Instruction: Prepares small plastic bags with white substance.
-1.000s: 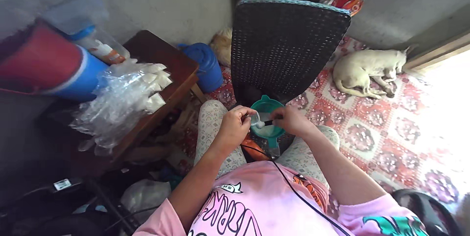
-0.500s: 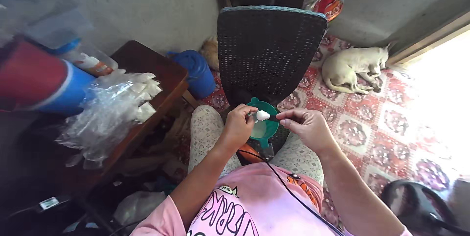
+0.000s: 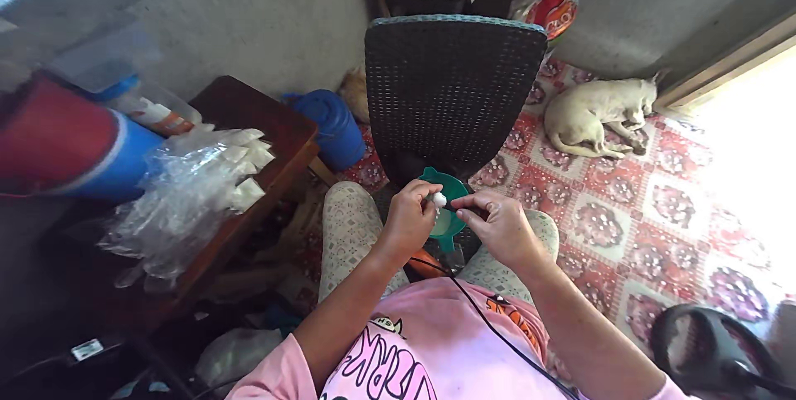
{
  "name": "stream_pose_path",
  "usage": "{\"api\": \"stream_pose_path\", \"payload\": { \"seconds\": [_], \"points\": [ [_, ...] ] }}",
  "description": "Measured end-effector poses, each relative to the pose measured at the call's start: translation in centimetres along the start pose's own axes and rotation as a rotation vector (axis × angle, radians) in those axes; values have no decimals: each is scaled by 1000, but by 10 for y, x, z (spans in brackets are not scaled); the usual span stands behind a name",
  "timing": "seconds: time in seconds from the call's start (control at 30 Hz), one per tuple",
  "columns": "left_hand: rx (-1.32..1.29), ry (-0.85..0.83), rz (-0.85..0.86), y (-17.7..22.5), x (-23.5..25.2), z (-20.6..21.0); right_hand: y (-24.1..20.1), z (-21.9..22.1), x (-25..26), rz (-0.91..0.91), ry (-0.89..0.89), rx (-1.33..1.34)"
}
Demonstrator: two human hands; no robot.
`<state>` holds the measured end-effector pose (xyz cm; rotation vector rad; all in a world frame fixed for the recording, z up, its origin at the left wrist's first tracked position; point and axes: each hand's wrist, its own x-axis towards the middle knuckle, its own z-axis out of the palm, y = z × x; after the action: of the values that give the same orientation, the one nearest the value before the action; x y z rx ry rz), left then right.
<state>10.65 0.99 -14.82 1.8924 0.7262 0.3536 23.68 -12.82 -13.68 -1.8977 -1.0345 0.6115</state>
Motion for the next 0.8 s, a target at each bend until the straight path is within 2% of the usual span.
{"api": "stream_pose_path", "payload": {
  "seconds": [0.2,0.37,0.47,0.57,0.8],
  "points": [
    [-38,-37,-4,3,-1,7,-4,5,0,-95,6,-250],
    [-44,-17,-21,1,2,6,11,16,2,-354,216,-438],
    [-54,0,-36,0,3,4,23,20,2,-519,286,-415],
    [-51,10,-60,0,3,0,33,22,-1,-626,240,-361],
    [-77,9,-120,-7,4,-5,38,13,-7,-686,130,-328]
  ]
}}
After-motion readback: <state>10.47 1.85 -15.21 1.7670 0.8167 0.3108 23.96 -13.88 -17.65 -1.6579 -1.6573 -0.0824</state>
